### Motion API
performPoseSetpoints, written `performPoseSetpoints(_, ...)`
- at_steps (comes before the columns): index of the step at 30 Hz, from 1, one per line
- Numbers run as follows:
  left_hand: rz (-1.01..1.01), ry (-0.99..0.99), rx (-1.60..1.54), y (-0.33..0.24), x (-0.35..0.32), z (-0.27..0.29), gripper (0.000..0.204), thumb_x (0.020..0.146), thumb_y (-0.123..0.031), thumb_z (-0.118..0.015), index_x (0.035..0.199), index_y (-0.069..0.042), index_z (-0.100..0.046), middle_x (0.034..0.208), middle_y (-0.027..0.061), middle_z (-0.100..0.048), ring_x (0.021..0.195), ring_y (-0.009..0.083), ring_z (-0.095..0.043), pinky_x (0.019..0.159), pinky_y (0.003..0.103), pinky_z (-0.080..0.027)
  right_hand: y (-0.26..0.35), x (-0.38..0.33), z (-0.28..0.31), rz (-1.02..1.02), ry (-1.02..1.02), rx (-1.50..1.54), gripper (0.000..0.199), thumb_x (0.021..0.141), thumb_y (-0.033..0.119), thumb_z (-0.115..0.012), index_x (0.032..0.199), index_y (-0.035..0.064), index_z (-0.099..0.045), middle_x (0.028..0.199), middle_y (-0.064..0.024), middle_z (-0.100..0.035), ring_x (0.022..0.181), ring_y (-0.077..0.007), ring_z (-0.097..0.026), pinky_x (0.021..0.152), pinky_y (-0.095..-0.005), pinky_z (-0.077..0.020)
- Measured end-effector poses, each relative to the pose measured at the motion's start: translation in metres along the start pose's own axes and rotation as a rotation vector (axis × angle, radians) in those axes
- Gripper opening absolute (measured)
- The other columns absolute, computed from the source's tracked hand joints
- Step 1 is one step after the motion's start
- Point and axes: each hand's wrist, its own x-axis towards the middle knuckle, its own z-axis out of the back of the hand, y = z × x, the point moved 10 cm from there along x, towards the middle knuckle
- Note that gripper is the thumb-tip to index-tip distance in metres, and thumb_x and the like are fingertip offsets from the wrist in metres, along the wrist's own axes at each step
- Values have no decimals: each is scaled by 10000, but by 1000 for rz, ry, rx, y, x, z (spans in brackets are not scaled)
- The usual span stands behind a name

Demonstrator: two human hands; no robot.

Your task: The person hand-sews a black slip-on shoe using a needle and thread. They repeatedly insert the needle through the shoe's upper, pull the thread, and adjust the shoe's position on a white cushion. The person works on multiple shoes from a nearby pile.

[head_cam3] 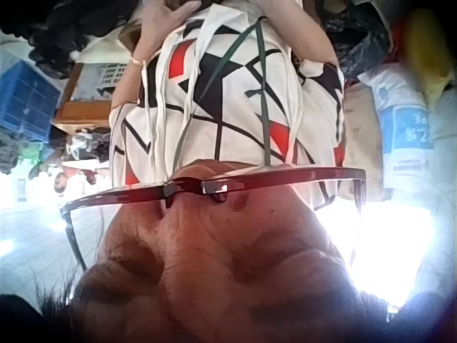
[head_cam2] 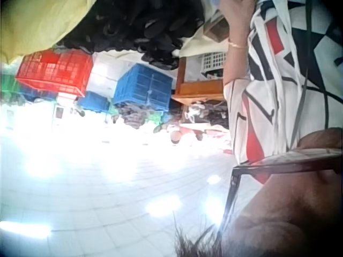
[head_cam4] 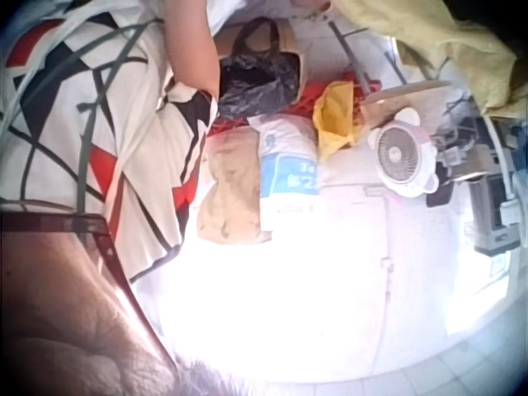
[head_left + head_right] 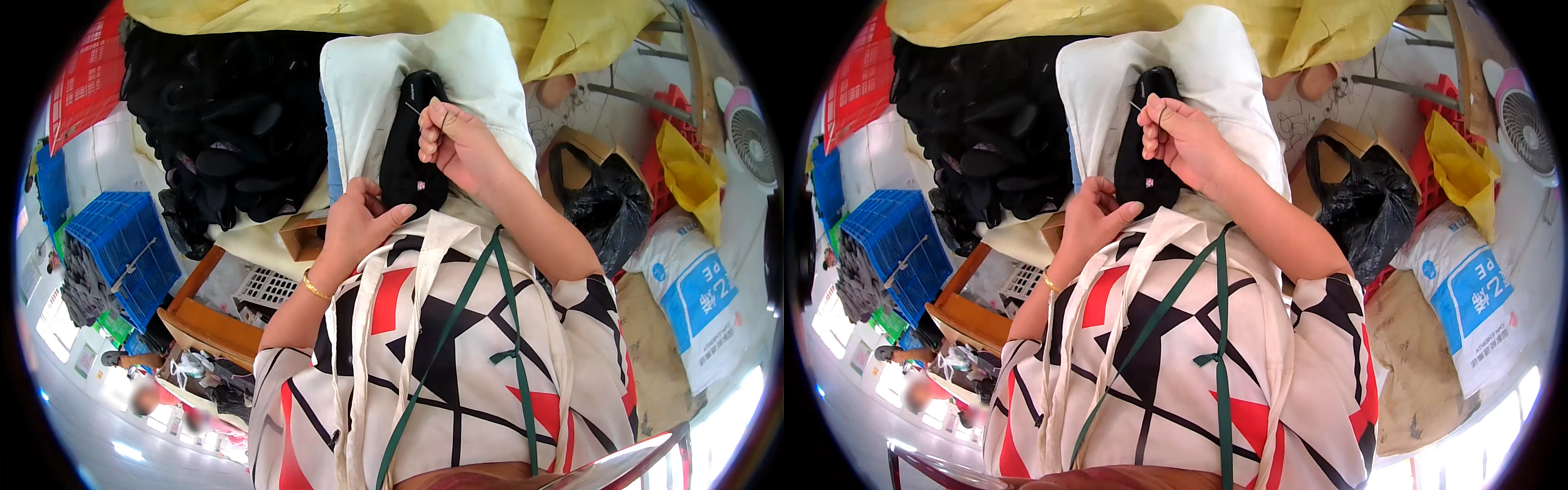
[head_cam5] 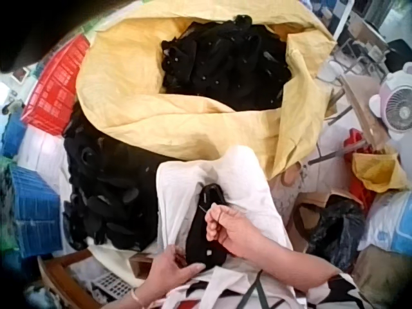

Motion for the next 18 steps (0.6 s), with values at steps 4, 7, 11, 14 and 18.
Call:
performPoseSetpoints(4,31,5,-207,30,3,-18,590,739,-399,-851,1025,52,-602,753,124,-660,680,208,-634,640,327,-511,-5,-3,-21,-10,12,-88,249,1042,278,-547,907,69,-562,790,2,-537,668,-126,-540,656,-290,-505)
performPoseSetpoints(7,-40,-32,-357,35,9,-2,429,750,-266,-802,993,22,-598,777,124,-652,710,220,-627,659,355,-507,-4,-7,-43,-3,70,-210,256,1055,267,-516,889,75,-545,783,-3,-525,675,-125,-533,668,-293,-508)
performPoseSetpoints(11,-252,-207,89,-42,-1,104,245,767,-94,-653,996,-16,-617,751,81,-624,699,136,-621,654,308,-505,8,-11,-102,79,264,-341,290,1055,280,-505,863,63,-515,778,-29,-512,706,-158,-539,735,-314,-497)
performPoseSetpoints(14,-525,-218,414,-108,-5,161,325,736,-92,-583,1041,-42,-681,853,174,-680,798,340,-673,729,387,-535,-5,-3,-140,92,346,-378,281,1048,270,-518,866,57,-509,784,-35,-510,723,-166,-543,768,-318,-498)
performPoseSetpoints(18,-683,24,438,-127,24,171,332,722,-50,-570,1019,-41,-716,945,145,-694,932,342,-644,843,402,-520,-18,4,-169,65,373,-270,278,1067,260,-478,876,64,-525,770,-26,-500,718,-160,-524,755,-311,-479)
